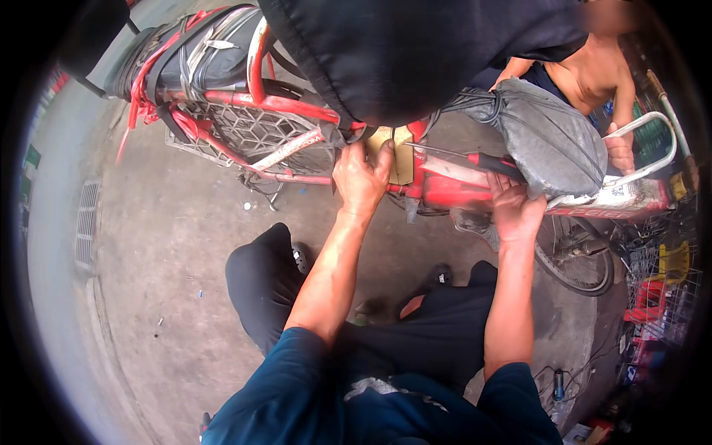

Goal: The person checks and positions an electric bicycle, retrieves a screwdriver and a stool, and sits down to loosen and adjust components on the bicycle frame using the screwdriver.

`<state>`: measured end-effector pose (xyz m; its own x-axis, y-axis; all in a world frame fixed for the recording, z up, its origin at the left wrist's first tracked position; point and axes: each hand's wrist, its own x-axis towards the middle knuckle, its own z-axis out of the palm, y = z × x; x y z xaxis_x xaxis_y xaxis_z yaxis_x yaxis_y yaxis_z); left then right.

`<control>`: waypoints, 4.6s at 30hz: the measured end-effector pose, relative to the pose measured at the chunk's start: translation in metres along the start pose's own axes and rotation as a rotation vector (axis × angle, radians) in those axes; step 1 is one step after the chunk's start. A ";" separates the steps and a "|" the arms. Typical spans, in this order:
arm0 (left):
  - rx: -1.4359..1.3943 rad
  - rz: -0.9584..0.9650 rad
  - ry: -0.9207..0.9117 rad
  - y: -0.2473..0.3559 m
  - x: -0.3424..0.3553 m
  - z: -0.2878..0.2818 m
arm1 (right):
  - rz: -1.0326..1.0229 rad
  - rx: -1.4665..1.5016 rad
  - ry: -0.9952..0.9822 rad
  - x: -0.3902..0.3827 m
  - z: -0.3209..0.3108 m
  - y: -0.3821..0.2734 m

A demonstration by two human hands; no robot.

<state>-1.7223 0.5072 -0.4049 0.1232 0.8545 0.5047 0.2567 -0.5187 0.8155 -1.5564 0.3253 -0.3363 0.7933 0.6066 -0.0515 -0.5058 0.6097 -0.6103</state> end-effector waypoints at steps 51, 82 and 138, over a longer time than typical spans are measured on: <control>-0.013 0.047 -0.018 0.001 -0.006 -0.003 | -0.035 -0.419 0.207 0.015 -0.024 -0.001; -0.011 0.041 -0.033 -0.005 0.002 -0.004 | 0.000 -0.060 -0.013 0.001 -0.013 -0.001; -0.144 -0.303 -0.214 -0.003 0.000 0.000 | -0.011 0.063 0.075 -0.003 -0.013 0.006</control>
<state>-1.7233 0.5091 -0.4075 0.2629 0.9485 0.1767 0.1774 -0.2276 0.9575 -1.5580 0.3205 -0.3502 0.8208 0.5614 -0.1055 -0.5156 0.6486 -0.5599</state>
